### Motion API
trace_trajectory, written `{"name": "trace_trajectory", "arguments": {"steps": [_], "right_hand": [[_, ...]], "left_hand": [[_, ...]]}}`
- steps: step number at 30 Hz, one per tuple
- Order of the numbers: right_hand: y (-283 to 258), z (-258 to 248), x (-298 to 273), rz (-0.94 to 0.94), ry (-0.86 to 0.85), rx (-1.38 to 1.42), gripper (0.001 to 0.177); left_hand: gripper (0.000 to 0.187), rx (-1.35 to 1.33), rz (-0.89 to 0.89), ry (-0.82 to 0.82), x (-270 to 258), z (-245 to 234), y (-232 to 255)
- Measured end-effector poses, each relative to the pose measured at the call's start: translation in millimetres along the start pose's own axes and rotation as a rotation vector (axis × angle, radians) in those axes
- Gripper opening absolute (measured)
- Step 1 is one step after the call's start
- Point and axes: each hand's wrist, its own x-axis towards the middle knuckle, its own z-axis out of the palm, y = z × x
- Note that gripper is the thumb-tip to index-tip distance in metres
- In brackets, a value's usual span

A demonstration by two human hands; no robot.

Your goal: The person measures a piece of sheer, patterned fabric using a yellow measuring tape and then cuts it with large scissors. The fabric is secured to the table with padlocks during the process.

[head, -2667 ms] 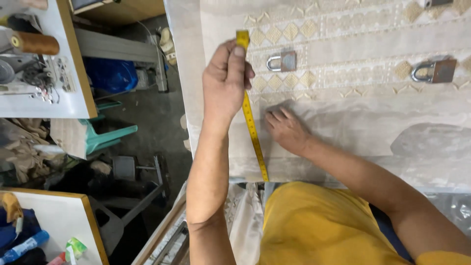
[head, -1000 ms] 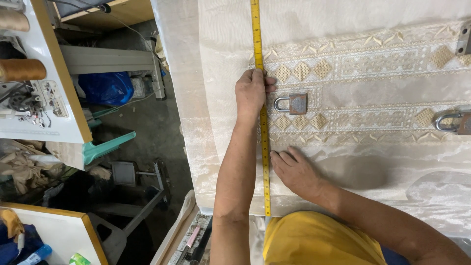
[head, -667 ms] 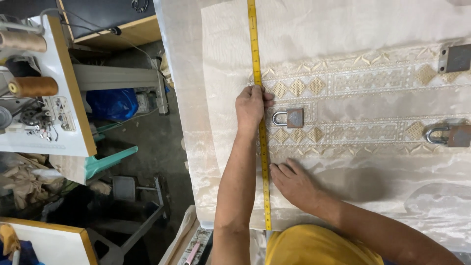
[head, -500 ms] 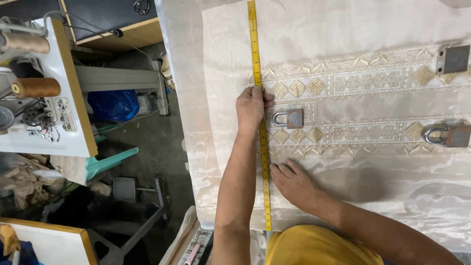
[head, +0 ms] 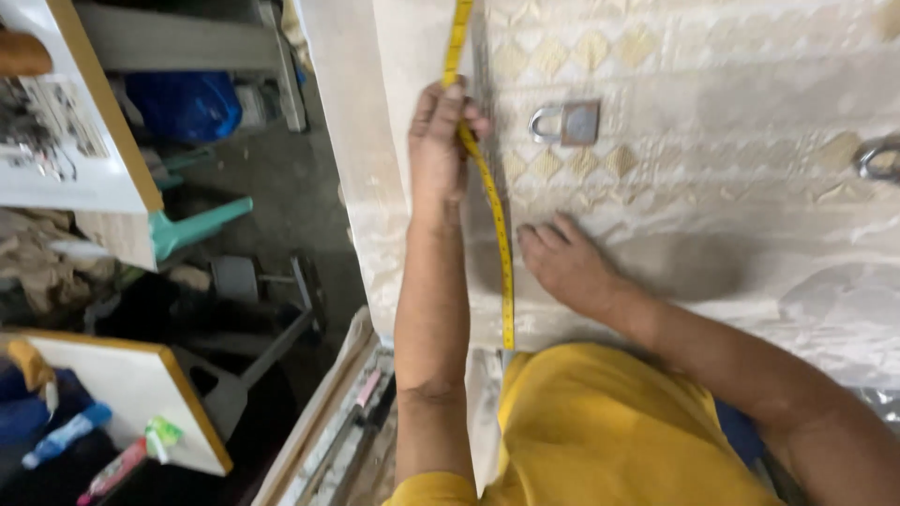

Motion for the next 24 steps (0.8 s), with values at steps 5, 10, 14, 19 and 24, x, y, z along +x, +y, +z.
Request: {"name": "trace_trajectory", "arguments": {"steps": [5, 10, 14, 19, 24], "right_hand": [[4.0, -8.1, 1.0, 0.013, 0.117, 0.028, 0.025], [3.5, -9.6, -2.8, 0.002, 0.161, 0.079, 0.022], [-9.8, -16.2, -39.0, 0.027, 0.062, 0.066, 0.029], [17.0, -10.9, -61.3, 0.25, 0.058, 0.142, 0.039], [75.1, -23.9, -26.8, 0.337, 0.064, 0.098, 0.043]], "left_hand": [[0.021, -0.475, 0.172, -0.116, -66.1, -105.2, 8.9], [0.012, -0.403, 0.127, -0.053, -150.5, -160.0, -14.0], [0.021, -0.014, -0.049, 0.006, -214.5, -164.5, -50.5], [0.019, 0.663, -0.028, 0.037, -275.3, -172.5, -136.9], [0.016, 1.191, 0.46, -0.28, -294.5, -154.0, -149.9]]}}
